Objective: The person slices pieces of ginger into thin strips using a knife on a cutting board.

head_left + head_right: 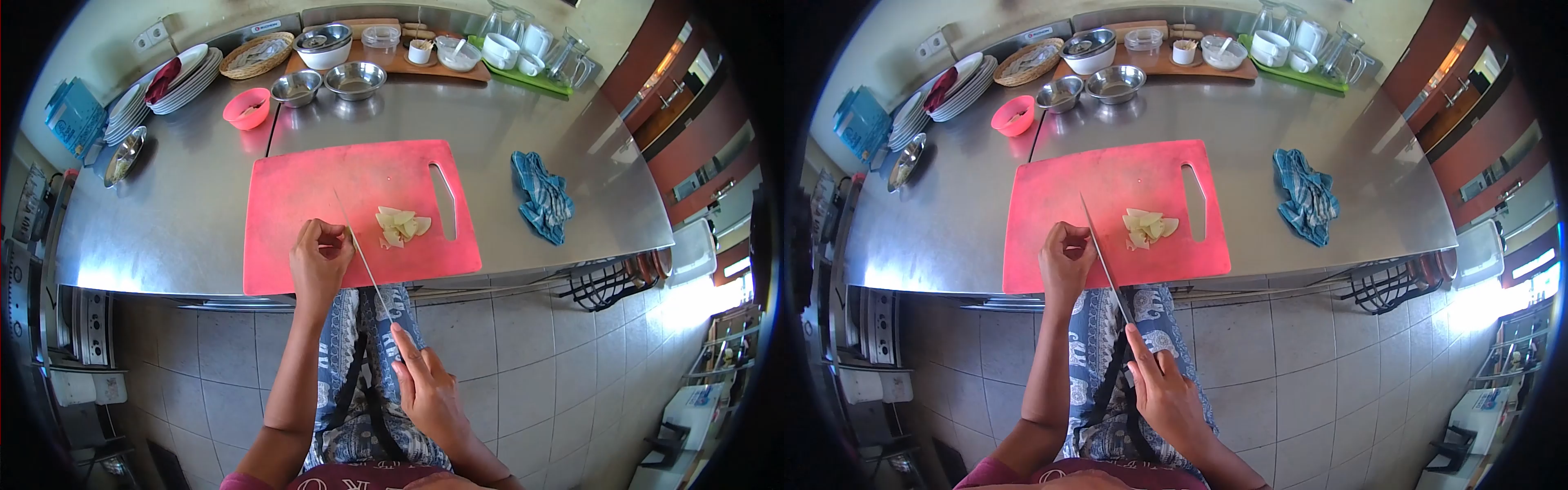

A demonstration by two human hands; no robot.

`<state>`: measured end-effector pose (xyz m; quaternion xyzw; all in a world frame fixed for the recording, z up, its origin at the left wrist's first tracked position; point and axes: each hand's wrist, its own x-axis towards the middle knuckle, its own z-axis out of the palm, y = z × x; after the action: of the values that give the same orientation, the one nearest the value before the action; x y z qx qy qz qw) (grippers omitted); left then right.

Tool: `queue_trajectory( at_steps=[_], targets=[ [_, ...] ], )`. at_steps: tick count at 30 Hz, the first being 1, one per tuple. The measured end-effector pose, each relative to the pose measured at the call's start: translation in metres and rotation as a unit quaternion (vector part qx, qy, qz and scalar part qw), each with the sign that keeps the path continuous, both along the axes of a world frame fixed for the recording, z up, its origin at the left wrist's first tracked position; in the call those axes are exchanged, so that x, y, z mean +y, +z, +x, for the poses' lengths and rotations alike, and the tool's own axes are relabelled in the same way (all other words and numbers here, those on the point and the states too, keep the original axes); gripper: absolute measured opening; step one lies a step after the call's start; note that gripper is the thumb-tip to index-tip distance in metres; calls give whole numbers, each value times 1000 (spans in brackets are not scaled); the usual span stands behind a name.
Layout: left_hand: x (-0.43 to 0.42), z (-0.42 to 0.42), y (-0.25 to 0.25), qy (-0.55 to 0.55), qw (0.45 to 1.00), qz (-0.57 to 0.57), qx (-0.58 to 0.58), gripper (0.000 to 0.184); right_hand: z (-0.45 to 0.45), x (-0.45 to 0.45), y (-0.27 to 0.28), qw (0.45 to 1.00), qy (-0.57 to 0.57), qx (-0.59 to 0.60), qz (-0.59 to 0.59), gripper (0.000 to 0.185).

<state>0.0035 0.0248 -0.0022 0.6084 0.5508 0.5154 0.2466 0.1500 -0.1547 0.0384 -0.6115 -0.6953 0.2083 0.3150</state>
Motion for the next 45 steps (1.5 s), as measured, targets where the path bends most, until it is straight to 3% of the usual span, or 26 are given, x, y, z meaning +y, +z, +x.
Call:
queue_trajectory(
  at_steps=[45],
  targets=[
    [-1, -5, -6, 18, 1000, -19, -2, 7, 4, -6, -6, 1000, 18, -8, -4, 62]
  ],
)
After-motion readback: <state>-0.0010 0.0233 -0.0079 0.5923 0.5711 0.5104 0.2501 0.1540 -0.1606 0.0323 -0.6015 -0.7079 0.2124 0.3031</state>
